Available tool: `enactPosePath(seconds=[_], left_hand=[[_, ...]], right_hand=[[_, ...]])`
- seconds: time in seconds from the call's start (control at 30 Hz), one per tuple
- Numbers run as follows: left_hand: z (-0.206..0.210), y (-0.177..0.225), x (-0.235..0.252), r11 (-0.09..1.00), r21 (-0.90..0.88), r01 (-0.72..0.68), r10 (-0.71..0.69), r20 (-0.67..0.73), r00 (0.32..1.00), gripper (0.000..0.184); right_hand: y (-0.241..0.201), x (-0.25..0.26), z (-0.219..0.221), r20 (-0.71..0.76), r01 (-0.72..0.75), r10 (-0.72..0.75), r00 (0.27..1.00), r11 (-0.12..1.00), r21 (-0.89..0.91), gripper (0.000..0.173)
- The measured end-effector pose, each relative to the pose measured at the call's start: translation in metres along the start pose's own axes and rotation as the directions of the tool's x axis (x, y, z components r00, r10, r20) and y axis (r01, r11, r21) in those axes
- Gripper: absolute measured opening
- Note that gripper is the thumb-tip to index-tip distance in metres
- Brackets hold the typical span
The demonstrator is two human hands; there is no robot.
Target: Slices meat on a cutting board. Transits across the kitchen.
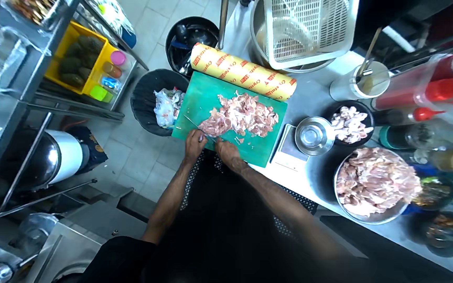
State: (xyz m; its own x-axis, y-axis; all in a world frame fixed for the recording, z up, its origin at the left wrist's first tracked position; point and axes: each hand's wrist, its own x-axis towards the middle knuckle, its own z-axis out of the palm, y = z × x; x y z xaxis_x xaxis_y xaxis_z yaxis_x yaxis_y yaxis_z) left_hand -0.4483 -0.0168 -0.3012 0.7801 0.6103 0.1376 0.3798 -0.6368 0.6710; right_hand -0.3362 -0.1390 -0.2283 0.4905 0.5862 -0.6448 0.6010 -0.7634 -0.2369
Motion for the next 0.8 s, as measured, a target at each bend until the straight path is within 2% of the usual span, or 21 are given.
enactPosePath(seconds=[0.13,0.2,0.3,0.43,0.67,0.73,0.8], left_hand=[[0.0,0.001,-0.002,1.0,0.004,-0.01,0.01,-0.007,1.0,0.01],[-0.003,-0.001,0.0,1.0,0.009,-0.02,0.019,0.018,1.0,0.011],[-0.002,-0.009,0.006,1.0,0.002,-0.029,0.029,0.038,0.999,0.015],[-0.001,-0.01,0.005,1.0,0.003,-0.025,0.024,0.04,0.999,0.016],[-0.024,-0.025,0.006,0.981,0.102,0.165,-0.161,-0.044,0.986,0.024],[-0.03,-0.032,0.009,0.982,0.123,0.143,-0.142,-0.016,0.99,0.026],[-0.032,-0.032,0.011,0.989,0.136,0.058,-0.065,0.043,0.997,0.025]], right_hand=[[-0.009,0.007,0.004,-0.117,0.069,-0.065,0.991,0.997,0.028,0.025],[-0.007,0.006,0.001,-0.114,0.071,-0.066,0.991,0.997,0.043,0.026],[0.013,-0.002,-0.004,0.009,0.028,-0.028,1.0,0.999,0.027,0.034],[0.061,-0.042,-0.005,0.146,-0.036,0.038,0.989,0.999,-0.012,0.042],[0.124,-0.091,-0.004,0.219,-0.055,0.061,0.974,0.998,-0.031,0.047],[0.139,-0.097,-0.01,0.256,-0.036,0.039,0.966,0.999,-0.016,0.047],[0.16,-0.103,-0.017,0.286,-0.005,-0.003,0.958,1.0,0.027,0.046]])
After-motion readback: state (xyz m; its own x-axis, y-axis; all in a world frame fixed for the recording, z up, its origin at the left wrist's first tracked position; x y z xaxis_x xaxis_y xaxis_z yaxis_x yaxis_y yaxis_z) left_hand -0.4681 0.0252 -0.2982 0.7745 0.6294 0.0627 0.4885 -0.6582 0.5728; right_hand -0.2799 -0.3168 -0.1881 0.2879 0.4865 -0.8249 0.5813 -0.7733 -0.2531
